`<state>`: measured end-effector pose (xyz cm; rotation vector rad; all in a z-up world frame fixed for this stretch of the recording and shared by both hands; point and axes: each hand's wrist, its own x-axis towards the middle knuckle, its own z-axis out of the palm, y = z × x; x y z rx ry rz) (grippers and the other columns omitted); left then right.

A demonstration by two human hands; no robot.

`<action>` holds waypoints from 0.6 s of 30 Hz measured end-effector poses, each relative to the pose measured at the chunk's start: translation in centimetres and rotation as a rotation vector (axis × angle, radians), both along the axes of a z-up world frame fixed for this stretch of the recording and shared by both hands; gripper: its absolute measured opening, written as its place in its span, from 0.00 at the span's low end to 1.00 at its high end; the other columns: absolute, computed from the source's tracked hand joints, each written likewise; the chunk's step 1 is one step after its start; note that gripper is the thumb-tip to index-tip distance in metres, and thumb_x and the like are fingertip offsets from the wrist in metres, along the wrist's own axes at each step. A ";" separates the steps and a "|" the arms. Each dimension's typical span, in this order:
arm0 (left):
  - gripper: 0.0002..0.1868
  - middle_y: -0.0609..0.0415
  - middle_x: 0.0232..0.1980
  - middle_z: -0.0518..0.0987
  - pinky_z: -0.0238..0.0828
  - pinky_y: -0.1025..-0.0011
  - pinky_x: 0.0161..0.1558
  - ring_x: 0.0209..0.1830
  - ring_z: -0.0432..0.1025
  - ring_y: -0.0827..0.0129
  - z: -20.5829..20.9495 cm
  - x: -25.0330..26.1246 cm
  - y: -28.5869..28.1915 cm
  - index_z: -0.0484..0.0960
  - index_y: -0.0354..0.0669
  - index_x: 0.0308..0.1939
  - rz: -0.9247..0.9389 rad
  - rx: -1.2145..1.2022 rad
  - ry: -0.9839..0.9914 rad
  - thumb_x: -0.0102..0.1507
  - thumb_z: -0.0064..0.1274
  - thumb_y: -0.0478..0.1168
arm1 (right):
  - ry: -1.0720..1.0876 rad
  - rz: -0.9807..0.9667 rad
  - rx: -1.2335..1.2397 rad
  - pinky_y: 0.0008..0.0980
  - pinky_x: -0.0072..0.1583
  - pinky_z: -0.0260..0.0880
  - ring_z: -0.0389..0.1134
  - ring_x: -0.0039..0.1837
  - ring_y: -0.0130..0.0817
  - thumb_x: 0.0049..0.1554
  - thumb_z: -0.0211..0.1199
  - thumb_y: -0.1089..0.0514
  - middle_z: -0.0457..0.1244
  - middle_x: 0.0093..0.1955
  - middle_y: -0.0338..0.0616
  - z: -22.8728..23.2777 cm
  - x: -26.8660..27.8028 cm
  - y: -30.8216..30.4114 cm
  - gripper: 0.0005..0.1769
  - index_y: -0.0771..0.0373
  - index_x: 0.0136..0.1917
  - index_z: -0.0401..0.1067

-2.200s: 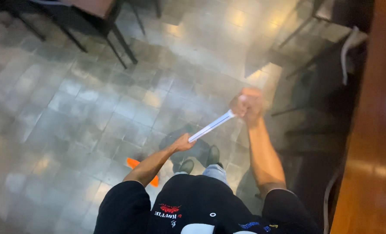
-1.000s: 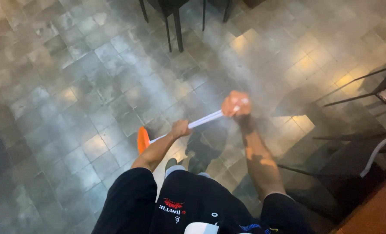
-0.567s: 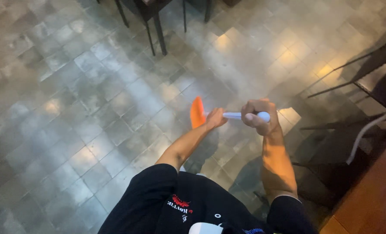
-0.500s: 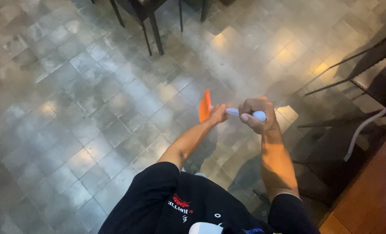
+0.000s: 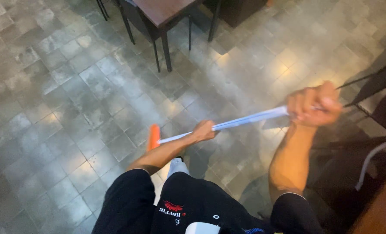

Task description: Sweeping the floor with a broom in a dining area.

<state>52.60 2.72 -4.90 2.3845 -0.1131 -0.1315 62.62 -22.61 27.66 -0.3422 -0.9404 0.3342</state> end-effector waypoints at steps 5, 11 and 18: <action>0.15 0.36 0.37 0.83 0.74 0.48 0.39 0.39 0.78 0.40 -3.5 -1.9 13.1 0.86 0.45 0.34 0.143 0.021 0.199 0.62 0.56 0.51 | 0.168 -0.023 -0.291 0.41 0.34 0.56 0.54 0.29 0.35 0.62 0.53 0.54 0.53 0.28 0.42 -11.4 4.5 11.8 0.11 0.59 0.41 0.59; 0.11 0.40 0.37 0.84 0.74 0.48 0.39 0.38 0.79 0.42 -11.4 2.8 19.0 0.86 0.49 0.38 0.150 0.059 0.209 0.58 0.55 0.48 | 0.066 -0.030 -0.596 0.33 0.32 0.50 0.50 0.27 0.28 0.63 0.58 0.60 0.49 0.26 0.35 -10.0 3.0 21.4 0.23 0.57 0.29 0.53; 0.09 0.41 0.38 0.82 0.72 0.48 0.41 0.40 0.76 0.40 -10.8 15.8 10.4 0.81 0.48 0.42 -0.108 -0.233 -0.092 0.62 0.50 0.45 | -0.212 -0.250 -0.724 0.31 0.31 0.51 0.51 0.26 0.29 0.62 0.56 0.62 0.51 0.24 0.37 -0.7 5.0 20.4 0.21 0.61 0.28 0.56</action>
